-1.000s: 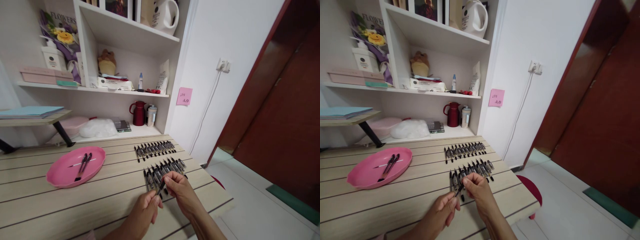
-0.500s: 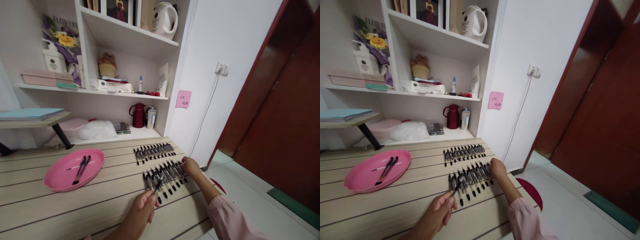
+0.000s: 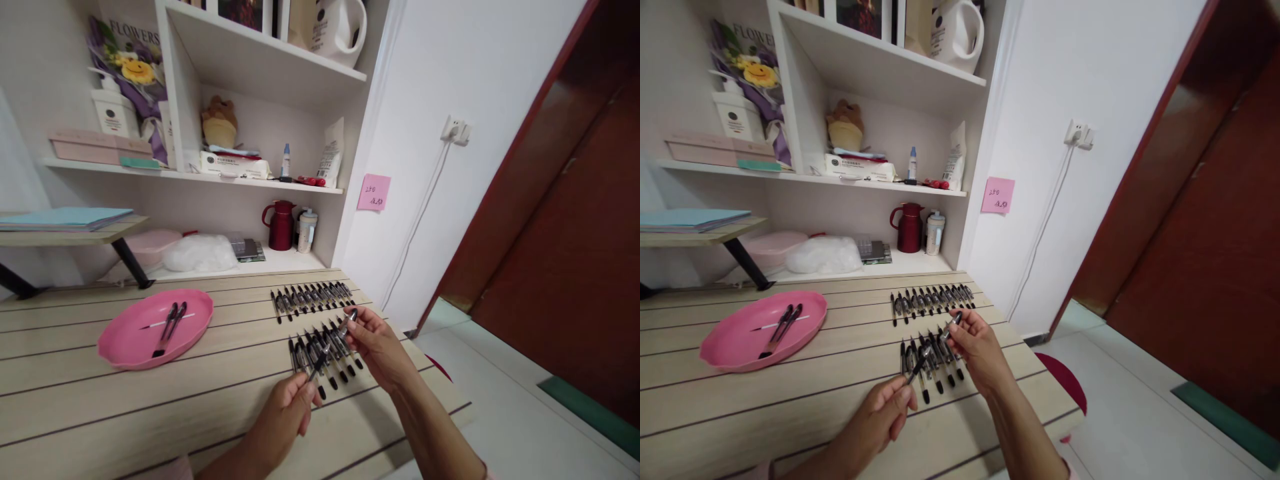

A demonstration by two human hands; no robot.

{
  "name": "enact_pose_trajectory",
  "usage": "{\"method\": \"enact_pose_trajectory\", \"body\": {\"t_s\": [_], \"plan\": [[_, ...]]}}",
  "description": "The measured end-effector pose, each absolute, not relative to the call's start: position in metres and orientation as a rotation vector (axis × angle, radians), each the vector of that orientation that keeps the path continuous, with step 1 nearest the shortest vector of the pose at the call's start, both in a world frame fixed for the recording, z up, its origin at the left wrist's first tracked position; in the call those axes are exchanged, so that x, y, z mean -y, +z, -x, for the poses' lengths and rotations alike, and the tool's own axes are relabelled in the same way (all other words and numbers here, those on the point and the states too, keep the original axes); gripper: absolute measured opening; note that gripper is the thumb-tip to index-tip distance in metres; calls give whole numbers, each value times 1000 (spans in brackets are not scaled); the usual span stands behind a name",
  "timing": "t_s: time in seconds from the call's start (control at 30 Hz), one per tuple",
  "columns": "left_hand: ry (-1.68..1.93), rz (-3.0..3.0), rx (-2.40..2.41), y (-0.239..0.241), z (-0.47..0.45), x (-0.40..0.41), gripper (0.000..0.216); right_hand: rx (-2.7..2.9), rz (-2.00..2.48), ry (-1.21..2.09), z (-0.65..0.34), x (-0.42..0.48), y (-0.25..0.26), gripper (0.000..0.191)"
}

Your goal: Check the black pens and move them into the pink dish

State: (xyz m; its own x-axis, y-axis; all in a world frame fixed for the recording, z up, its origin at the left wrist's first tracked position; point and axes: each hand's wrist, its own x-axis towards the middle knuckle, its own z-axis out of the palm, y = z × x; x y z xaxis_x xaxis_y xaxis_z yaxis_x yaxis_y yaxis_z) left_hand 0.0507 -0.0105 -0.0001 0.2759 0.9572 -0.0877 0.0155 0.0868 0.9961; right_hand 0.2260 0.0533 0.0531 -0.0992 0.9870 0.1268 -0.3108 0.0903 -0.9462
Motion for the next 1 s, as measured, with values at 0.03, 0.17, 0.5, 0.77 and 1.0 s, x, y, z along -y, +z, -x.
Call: {"method": "enact_pose_trajectory", "body": {"t_s": [0.03, 0.17, 0.5, 0.77, 1.0], "plan": [[940, -1266, -1042, 0, -50, 10, 31, 1101, 828, 1339, -220, -48, 56, 38], [935, -1281, -1046, -1, -50, 9, 29, 1132, 819, 1284, -210, -43, 58, 34], [964, -1313, -1029, -6, -49, 8, 30, 1289, 857, 1359, -197, -34, 45, 28], [999, -1280, -1025, -9, -51, 9, 30, 1301, 906, 1350, -182, -27, 27, 33], [1028, -1319, -1009, -12, -50, 6, 29, 1256, 906, 1311, -177, -23, 23, 31]]}}
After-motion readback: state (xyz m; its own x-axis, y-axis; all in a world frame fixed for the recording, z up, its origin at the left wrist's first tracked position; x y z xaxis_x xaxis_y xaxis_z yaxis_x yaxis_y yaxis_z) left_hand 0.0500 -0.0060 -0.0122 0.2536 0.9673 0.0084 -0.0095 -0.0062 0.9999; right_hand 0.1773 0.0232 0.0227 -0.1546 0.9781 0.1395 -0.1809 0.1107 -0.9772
